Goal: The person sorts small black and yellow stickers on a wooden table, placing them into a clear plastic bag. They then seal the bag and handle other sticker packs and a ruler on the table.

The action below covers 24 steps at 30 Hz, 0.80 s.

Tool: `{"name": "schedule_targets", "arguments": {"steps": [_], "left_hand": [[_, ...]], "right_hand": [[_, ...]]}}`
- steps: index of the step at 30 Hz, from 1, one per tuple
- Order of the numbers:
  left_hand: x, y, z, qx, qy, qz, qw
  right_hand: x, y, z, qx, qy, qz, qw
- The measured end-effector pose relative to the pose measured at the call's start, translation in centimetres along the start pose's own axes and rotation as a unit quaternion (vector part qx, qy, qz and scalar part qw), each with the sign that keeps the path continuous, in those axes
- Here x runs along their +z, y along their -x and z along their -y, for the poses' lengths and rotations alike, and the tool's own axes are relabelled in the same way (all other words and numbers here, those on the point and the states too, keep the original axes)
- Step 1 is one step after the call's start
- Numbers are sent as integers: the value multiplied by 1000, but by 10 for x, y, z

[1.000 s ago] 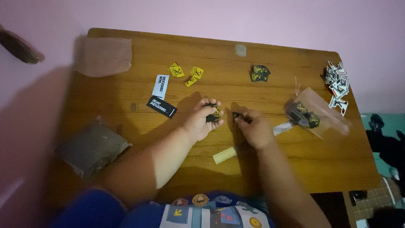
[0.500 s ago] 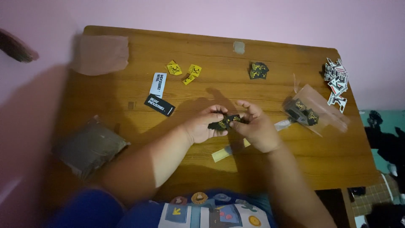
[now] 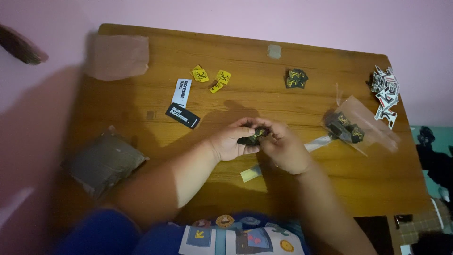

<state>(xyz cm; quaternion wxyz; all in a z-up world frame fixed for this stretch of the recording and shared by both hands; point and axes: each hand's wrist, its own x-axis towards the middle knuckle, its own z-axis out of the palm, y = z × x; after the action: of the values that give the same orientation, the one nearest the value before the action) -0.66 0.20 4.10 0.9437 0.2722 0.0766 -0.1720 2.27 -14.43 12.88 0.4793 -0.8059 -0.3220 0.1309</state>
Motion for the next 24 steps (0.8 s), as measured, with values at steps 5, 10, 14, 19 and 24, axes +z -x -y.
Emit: {"name": "schedule_targets", "arguments": {"steps": [5,10,14,19,24], "left_hand": [[1,-3,3,3,12,-9,1000],[-16,-18,13,-23,7,-33,999],[-12,-18,8,-47,2,-56,997],[-4,-12,2,-50,19,-75,996],[1,-10,1,-61,11,-82,995]], "right_hand": [[5,0,-9,-115,160,-21,980],[4,-8,-16,-104,156,34,982],[-20,-33,-52,-9,-14,3,1000],[-79,-77,-141,299,109,-214,924],[-97,-113,-147,411,105,-244,872]]}}
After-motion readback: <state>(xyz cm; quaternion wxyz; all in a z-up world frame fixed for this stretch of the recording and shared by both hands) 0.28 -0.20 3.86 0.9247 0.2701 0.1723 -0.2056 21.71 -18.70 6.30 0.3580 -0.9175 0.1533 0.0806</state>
